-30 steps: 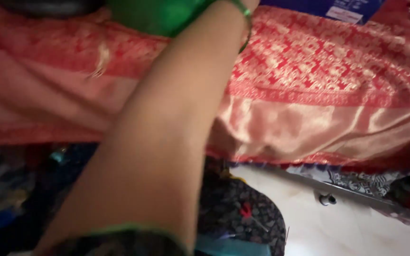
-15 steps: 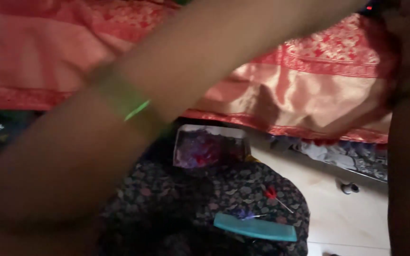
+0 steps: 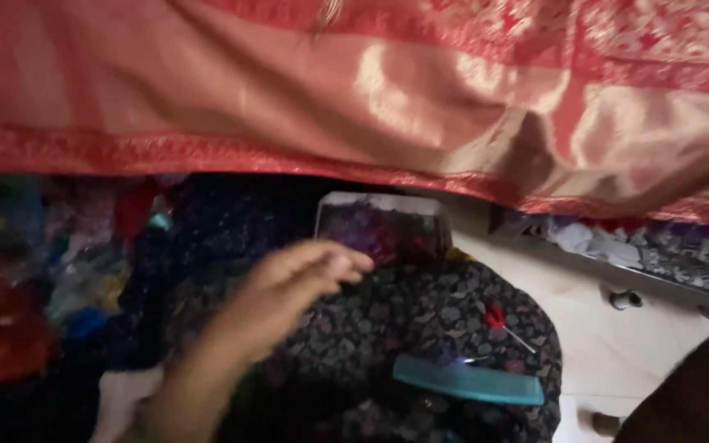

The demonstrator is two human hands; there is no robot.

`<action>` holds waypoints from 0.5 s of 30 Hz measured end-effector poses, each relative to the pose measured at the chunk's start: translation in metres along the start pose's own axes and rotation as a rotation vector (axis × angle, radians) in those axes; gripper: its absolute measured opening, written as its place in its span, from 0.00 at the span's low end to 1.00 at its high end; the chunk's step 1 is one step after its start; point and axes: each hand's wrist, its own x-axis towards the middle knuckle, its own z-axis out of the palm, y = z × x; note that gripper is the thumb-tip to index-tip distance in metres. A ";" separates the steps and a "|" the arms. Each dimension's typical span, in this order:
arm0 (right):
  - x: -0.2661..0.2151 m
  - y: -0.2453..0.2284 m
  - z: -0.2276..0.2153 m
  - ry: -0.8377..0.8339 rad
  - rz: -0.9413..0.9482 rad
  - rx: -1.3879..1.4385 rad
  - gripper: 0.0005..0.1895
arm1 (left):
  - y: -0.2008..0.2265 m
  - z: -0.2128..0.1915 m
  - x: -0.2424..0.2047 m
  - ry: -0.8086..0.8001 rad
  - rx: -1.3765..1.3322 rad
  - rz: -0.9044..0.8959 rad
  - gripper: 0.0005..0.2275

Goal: The person is sewing decorative elements and tassels onto the edge of a sari.

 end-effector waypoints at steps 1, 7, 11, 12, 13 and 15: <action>-0.013 0.033 -0.001 0.013 -0.008 0.010 0.06 | -0.016 0.016 0.018 -0.011 0.000 0.012 0.19; -0.061 0.126 -0.070 0.120 -0.005 0.061 0.06 | -0.052 0.115 0.123 0.001 -0.318 0.135 0.18; -0.091 0.138 -0.130 0.260 0.076 -0.202 0.10 | -0.054 0.163 0.152 -0.114 -0.430 0.158 0.12; -0.096 0.143 -0.149 0.294 0.084 -0.209 0.10 | -0.055 0.173 0.154 -0.139 -0.462 0.173 0.11; -0.100 0.147 -0.161 0.313 0.089 -0.214 0.10 | -0.056 0.175 0.157 -0.156 -0.466 0.163 0.11; -0.109 0.154 -0.186 0.305 0.140 -0.449 0.13 | -0.060 0.183 0.161 -0.002 -0.352 0.194 0.11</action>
